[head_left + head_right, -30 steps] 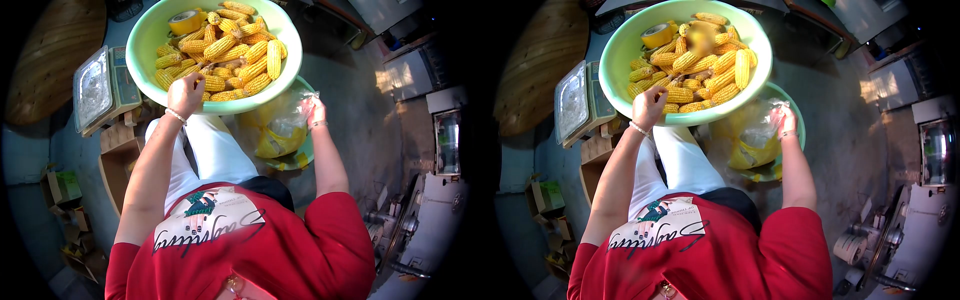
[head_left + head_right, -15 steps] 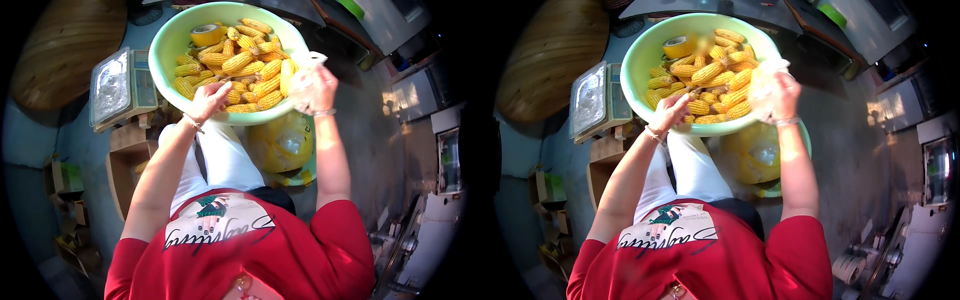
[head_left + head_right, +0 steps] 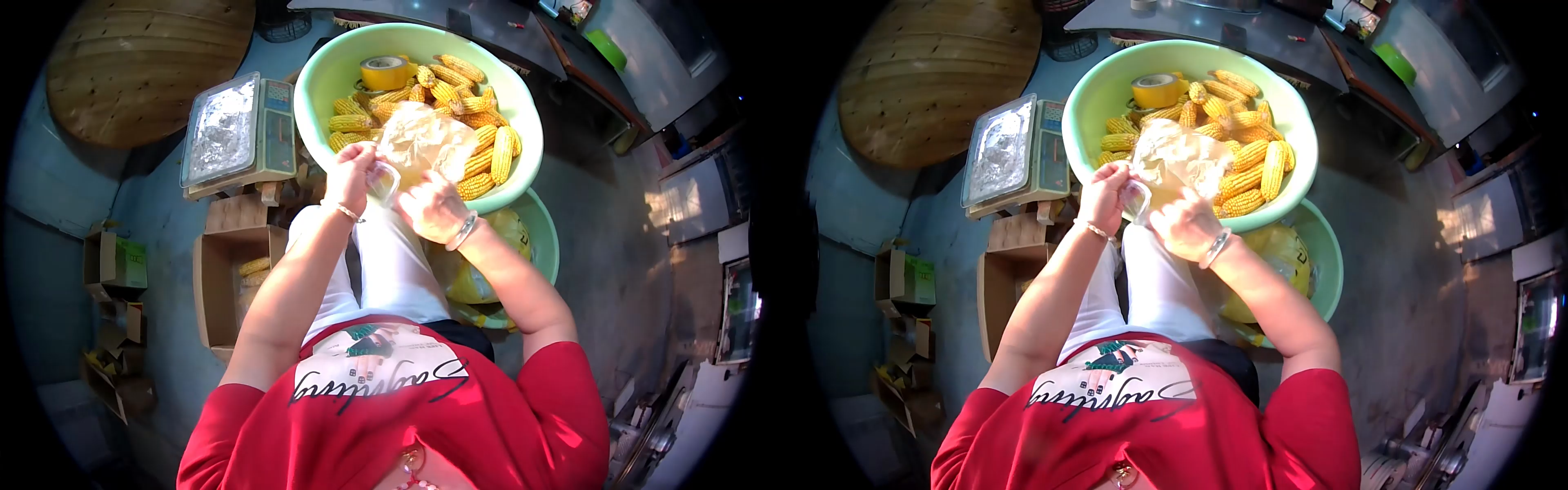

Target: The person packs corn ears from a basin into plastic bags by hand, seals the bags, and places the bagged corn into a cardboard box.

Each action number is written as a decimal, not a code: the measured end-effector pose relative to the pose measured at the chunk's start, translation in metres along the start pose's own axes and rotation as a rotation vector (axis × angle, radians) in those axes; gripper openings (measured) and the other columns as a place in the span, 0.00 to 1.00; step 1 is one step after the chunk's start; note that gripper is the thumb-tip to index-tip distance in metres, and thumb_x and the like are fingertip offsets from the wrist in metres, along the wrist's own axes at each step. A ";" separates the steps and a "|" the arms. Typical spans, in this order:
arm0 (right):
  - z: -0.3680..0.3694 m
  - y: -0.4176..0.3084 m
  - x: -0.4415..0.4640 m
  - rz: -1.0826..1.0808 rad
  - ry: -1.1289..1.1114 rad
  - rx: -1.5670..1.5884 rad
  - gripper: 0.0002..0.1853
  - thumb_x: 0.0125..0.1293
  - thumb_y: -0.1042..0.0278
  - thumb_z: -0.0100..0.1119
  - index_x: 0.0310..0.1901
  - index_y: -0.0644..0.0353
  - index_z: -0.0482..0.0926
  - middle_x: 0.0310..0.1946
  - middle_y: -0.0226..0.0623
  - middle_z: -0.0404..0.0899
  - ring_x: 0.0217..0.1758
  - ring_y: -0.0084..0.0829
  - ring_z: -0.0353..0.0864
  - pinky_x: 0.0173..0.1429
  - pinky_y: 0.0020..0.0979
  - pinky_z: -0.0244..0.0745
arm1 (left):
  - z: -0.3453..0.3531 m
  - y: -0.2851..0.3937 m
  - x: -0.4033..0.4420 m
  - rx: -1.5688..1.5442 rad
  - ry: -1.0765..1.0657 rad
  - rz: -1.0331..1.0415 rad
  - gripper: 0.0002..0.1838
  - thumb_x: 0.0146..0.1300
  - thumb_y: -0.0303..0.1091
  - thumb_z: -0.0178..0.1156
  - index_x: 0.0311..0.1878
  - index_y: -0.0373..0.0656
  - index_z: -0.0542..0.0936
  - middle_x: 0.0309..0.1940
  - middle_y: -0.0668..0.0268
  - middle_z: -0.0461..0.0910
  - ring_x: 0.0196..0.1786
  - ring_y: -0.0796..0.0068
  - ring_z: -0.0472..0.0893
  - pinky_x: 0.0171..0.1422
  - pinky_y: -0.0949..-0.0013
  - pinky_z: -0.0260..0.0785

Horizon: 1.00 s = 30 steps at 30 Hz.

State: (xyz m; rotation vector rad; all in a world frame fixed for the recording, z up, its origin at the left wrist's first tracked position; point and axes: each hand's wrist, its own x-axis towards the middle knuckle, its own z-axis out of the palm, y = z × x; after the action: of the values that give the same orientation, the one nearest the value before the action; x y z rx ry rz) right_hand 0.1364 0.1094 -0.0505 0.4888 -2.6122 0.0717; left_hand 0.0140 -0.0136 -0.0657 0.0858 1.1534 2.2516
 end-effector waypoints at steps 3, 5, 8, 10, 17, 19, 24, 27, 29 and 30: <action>-0.006 0.016 -0.007 0.120 0.030 0.036 0.08 0.53 0.67 0.62 0.22 0.56 0.73 0.18 0.37 0.76 0.24 0.39 0.78 0.38 0.38 0.71 | -0.012 0.006 0.014 -0.228 0.122 0.051 0.04 0.67 0.26 0.52 0.36 0.38 0.75 0.25 0.67 0.75 0.27 0.76 0.74 0.34 0.77 0.69; -0.003 0.035 -0.016 0.244 -0.006 0.040 0.10 0.56 0.61 0.62 0.26 0.56 0.76 0.21 0.38 0.79 0.27 0.41 0.80 0.38 0.39 0.73 | -0.013 0.010 0.019 -0.280 0.201 0.080 0.04 0.67 0.27 0.52 0.36 0.39 0.75 0.23 0.68 0.74 0.23 0.79 0.71 0.29 0.78 0.65; -0.005 0.059 -0.026 0.602 -0.103 0.281 0.10 0.57 0.60 0.63 0.35 0.57 0.80 0.28 0.42 0.81 0.30 0.40 0.81 0.36 0.36 0.76 | -0.016 0.015 0.021 -0.223 0.244 0.118 0.04 0.67 0.28 0.53 0.36 0.40 0.76 0.21 0.71 0.73 0.19 0.83 0.67 0.23 0.80 0.60; -0.007 0.068 -0.028 0.780 -0.105 0.520 0.10 0.57 0.63 0.63 0.39 0.56 0.82 0.32 0.39 0.82 0.30 0.35 0.82 0.38 0.33 0.76 | -0.013 0.020 0.015 -0.071 0.250 0.129 0.04 0.66 0.29 0.54 0.36 0.40 0.76 0.20 0.72 0.72 0.18 0.84 0.66 0.22 0.80 0.58; -0.030 0.036 0.022 0.332 0.266 0.171 0.32 0.44 0.66 0.72 0.55 0.56 0.73 0.54 0.42 0.73 0.57 0.42 0.72 0.60 0.39 0.67 | 0.014 0.010 0.008 0.261 0.148 0.211 0.03 0.63 0.32 0.58 0.35 0.44 0.78 0.19 0.77 0.68 0.19 0.89 0.62 0.21 0.82 0.51; -0.027 0.022 0.031 0.300 0.112 0.109 0.40 0.41 0.64 0.73 0.60 0.54 0.67 0.59 0.41 0.67 0.62 0.42 0.66 0.66 0.41 0.59 | 0.027 0.009 -0.003 0.329 0.080 0.209 0.05 0.63 0.34 0.59 0.36 0.44 0.79 0.21 0.78 0.70 0.21 0.89 0.64 0.23 0.83 0.52; 0.043 0.065 0.013 0.596 -0.209 0.216 0.07 0.58 0.67 0.55 0.36 0.55 0.81 0.31 0.46 0.81 0.37 0.46 0.81 0.44 0.45 0.73 | 0.017 0.003 -0.001 0.585 -0.306 0.307 0.10 0.59 0.32 0.65 0.41 0.39 0.79 0.25 0.77 0.75 0.31 0.91 0.72 0.34 0.83 0.64; 0.039 0.075 0.001 0.613 0.079 0.314 0.05 0.59 0.65 0.55 0.34 0.53 0.80 0.25 0.49 0.79 0.31 0.50 0.80 0.35 0.45 0.73 | 0.015 0.026 -0.013 1.394 -0.216 0.444 0.16 0.50 0.34 0.67 0.44 0.44 0.81 0.28 0.62 0.81 0.33 0.67 0.81 0.40 0.66 0.72; 0.031 0.083 -0.004 0.564 0.043 0.191 0.05 0.59 0.65 0.55 0.33 0.52 0.80 0.24 0.48 0.79 0.30 0.51 0.79 0.33 0.45 0.73 | -0.010 0.015 0.006 1.675 -0.097 0.475 0.15 0.48 0.31 0.62 0.43 0.48 0.82 0.32 0.56 0.82 0.40 0.55 0.81 0.46 0.58 0.73; 0.027 0.088 -0.007 0.598 -0.020 0.142 0.05 0.59 0.64 0.55 0.32 0.52 0.79 0.24 0.47 0.78 0.30 0.50 0.79 0.34 0.46 0.73 | -0.013 0.023 0.006 1.686 -0.065 0.447 0.13 0.49 0.29 0.59 0.40 0.48 0.83 0.35 0.55 0.82 0.43 0.55 0.81 0.47 0.57 0.73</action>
State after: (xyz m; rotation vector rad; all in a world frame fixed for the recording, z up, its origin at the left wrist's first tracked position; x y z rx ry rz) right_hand 0.0996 0.1902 -0.0745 -0.2624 -2.6924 0.4489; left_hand -0.0060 -0.0302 -0.0572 1.0972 2.7761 0.8766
